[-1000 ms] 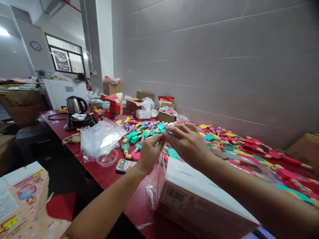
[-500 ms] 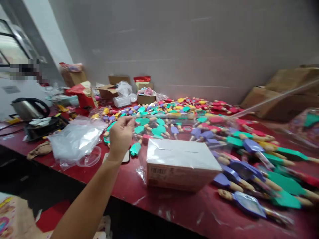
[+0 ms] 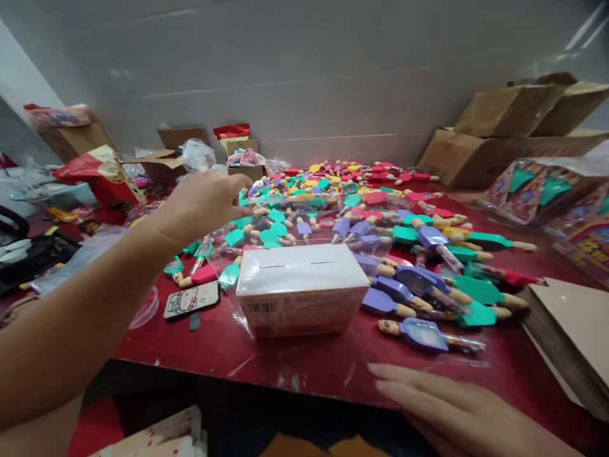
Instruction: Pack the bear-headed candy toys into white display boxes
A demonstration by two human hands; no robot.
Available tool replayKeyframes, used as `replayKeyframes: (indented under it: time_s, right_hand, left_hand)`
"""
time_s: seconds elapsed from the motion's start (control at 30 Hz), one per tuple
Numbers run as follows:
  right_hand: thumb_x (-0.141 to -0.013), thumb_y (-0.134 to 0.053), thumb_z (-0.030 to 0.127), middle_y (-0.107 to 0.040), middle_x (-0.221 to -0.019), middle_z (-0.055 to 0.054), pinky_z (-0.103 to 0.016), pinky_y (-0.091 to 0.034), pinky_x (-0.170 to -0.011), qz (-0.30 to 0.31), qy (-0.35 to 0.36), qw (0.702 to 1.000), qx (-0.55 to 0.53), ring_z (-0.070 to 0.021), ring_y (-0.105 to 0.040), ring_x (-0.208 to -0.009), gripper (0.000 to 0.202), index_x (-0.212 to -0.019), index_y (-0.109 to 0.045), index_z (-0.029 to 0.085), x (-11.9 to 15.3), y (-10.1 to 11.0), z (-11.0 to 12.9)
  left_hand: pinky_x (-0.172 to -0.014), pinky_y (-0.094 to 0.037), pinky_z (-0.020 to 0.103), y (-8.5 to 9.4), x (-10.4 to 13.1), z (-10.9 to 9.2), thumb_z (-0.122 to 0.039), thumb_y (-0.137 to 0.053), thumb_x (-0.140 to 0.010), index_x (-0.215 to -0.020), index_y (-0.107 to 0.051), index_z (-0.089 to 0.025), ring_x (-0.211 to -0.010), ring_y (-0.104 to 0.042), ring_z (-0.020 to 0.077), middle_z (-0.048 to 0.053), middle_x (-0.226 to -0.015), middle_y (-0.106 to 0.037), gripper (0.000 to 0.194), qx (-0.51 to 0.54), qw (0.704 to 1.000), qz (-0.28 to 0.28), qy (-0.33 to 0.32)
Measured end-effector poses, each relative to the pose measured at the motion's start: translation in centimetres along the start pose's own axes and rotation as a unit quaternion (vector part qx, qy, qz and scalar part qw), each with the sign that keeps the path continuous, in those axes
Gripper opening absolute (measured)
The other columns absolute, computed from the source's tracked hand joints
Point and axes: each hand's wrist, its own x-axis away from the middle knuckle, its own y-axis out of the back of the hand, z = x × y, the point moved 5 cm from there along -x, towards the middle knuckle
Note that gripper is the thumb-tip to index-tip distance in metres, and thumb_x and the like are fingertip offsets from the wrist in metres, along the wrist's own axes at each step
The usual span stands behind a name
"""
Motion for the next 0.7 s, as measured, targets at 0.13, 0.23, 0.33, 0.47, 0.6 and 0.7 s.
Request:
replayKeyframes:
  time_s: [0.13,0.23,0.33,0.47,0.6,0.7]
  right_hand:
    - [-0.09,-0.05,0.022,-0.049,-0.131,-0.009,-0.05,-0.036,-0.107,0.116,0.202,0.96,0.158,-0.0264,-0.044,-0.124,0.038,-0.128,-0.051,0.016,-6.3,-5.3,1.9]
    - [-0.089,-0.056,0.033,-0.045,-0.133,-0.015,-0.053,-0.04,-0.101,0.123,0.161,0.949,0.24,-0.0319,-0.043,-0.123,0.047,-0.129,-0.049,0.01,-11.0,-8.0,0.3]
    - [-0.092,-0.05,0.03,-0.044,-0.133,-0.016,-0.049,-0.043,-0.1,0.128,0.147,0.942,0.274,-0.0299,-0.044,-0.123,0.044,-0.13,-0.048,0.009,-12.6,-8.8,-0.6]
    - [-0.092,-0.049,0.031,-0.047,-0.13,-0.02,-0.046,-0.044,-0.099,0.11,0.15,0.944,0.274,-0.0297,-0.048,-0.12,0.044,-0.126,-0.052,0.004,-12.3,-8.4,-0.9]
    - [-0.091,-0.05,0.031,-0.046,-0.131,-0.019,-0.045,-0.04,-0.103,0.089,0.158,0.958,0.221,-0.0288,-0.044,-0.123,0.044,-0.126,-0.052,0.005,-10.1,-7.0,-1.4]
    - [-0.092,-0.041,0.051,-0.046,-0.132,-0.017,-0.05,-0.037,-0.104,0.083,0.016,0.993,0.084,-0.0306,-0.043,-0.124,0.055,-0.126,-0.053,0.009,-8.1,-4.1,-3.2]
  left_hand:
    - [-0.058,-0.035,0.023,0.6,0.9,0.6,-0.037,-0.059,-0.08,-0.082,-0.068,-0.018,-0.056,-0.052,0.012,0.0,-0.06,-0.057,0.021,-0.032,0.998,-0.01,-0.051]
    - [-0.049,-0.027,0.023,1.3,2.9,0.0,-0.039,-0.049,-0.087,-0.078,-0.065,-0.018,-0.047,-0.045,0.009,-0.001,-0.053,-0.054,0.028,-0.077,0.984,-0.049,-0.155]
    - [-0.045,-0.022,0.025,0.8,6.5,-2.5,-0.021,-0.042,-0.088,-0.072,-0.061,-0.02,-0.041,-0.04,0.0088,-0.004,-0.047,-0.051,0.025,-0.128,0.929,-0.071,-0.34]
    - [-0.041,-0.026,0.028,-2.4,12.4,-6.0,-0.005,-0.044,-0.076,-0.073,-0.057,-0.018,-0.037,-0.043,0.0122,-0.004,-0.045,-0.05,0.019,-0.163,0.866,-0.099,-0.462]
    - [-0.037,-0.028,0.028,-6.1,15.4,-7.4,-0.003,-0.041,-0.072,-0.068,-0.051,-0.017,-0.033,-0.042,0.0134,-0.002,-0.043,-0.048,0.018,-0.174,0.888,-0.106,-0.413]
    - [-0.038,-0.029,0.027,-7.0,15.8,-7.5,0.0,-0.04,-0.073,-0.07,-0.05,-0.016,-0.034,-0.043,0.0134,-0.003,-0.044,-0.047,0.019,-0.182,0.889,-0.11,-0.407]
